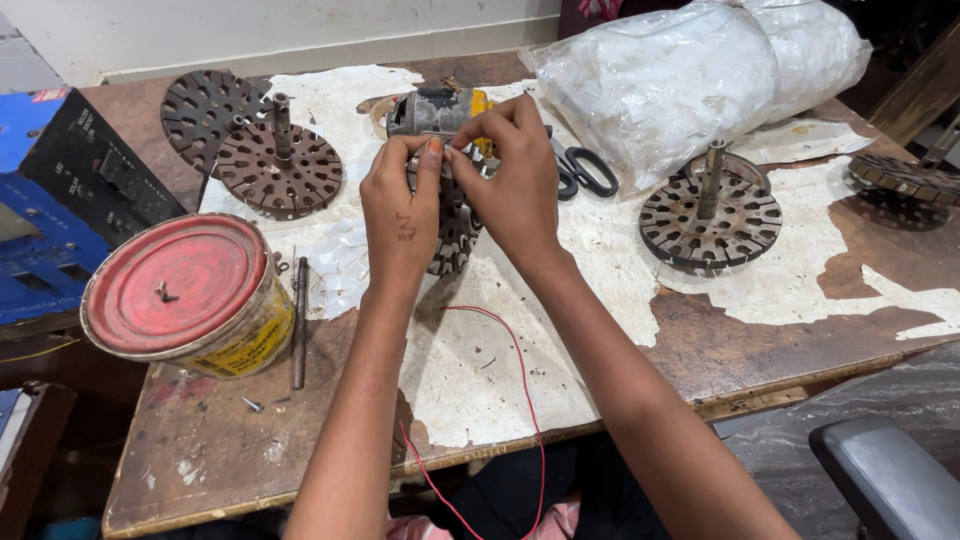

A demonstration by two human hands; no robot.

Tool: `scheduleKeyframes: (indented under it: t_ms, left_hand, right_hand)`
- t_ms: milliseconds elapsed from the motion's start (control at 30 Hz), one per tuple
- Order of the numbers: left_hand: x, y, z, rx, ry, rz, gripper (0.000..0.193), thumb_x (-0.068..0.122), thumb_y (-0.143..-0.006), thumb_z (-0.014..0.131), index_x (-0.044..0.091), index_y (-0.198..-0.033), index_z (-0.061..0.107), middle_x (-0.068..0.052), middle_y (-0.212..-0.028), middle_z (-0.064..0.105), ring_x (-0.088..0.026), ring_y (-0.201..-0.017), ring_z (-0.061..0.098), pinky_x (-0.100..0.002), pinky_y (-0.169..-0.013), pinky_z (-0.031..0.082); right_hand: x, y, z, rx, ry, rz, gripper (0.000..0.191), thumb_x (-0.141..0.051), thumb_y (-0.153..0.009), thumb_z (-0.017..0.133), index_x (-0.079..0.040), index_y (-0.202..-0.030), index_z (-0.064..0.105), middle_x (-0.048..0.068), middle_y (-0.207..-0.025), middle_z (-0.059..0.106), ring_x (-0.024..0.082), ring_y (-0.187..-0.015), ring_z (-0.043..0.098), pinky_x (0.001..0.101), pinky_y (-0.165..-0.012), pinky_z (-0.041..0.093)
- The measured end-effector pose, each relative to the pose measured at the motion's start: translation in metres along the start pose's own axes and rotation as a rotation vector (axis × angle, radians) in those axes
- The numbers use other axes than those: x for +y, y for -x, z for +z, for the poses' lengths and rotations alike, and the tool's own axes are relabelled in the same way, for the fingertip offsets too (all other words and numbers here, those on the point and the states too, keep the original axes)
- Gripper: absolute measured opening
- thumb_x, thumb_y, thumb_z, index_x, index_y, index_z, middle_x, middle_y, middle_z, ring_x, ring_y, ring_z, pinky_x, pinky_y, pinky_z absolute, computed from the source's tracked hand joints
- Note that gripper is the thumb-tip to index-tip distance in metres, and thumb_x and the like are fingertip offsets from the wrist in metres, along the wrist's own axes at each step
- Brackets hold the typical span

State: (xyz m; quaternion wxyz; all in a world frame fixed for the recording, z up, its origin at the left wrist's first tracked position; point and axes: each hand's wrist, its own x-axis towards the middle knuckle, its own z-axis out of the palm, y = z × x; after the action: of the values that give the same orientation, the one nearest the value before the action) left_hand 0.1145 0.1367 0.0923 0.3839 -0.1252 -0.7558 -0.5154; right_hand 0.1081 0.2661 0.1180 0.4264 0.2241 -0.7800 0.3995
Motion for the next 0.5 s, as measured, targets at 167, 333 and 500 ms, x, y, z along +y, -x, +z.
scheduleKeyframes:
  t_ms: [167,333,500]
  left_hand:
    - [-0.011,-0.014,0.001,-0.07,0.028,0.017,0.032,0.028,-0.105,0.059,-0.002,-0.101,0.07,-0.017,-0.09,0.073,-0.026,-0.08,0.07,-0.04,-0.074,0.053]
    - [-0.023,-0.026,-0.001,-0.132,-0.009,0.024,0.034,0.031,-0.104,0.058,-0.001,-0.105,0.071,-0.018,-0.092,0.076,-0.026,-0.082,0.073,-0.038,-0.076,0.054]
    - [-0.026,-0.033,0.002,-0.144,-0.099,0.043,0.036,0.032,-0.105,0.06,-0.001,-0.104,0.072,-0.019,-0.083,0.073,-0.028,-0.075,0.072,-0.04,-0.069,0.053]
  right_hand:
    - [0.02,-0.007,0.011,-0.06,0.003,0.082,0.01,-0.013,-0.08,0.081,-0.006,-0.088,0.078,0.008,-0.089,0.067,0.019,-0.07,0.063,0.0329,-0.064,0.052]
    - [0.041,-0.023,0.022,-0.15,-0.089,0.122,0.013,-0.017,-0.082,0.083,-0.004,-0.086,0.079,0.005,-0.07,0.073,0.013,-0.059,0.066,0.0288,-0.058,0.052]
    - [0.048,-0.032,0.028,-0.216,-0.124,0.246,0.01,-0.013,-0.082,0.082,-0.006,-0.089,0.083,0.003,-0.066,0.074,0.007,-0.054,0.063,0.0252,-0.051,0.048]
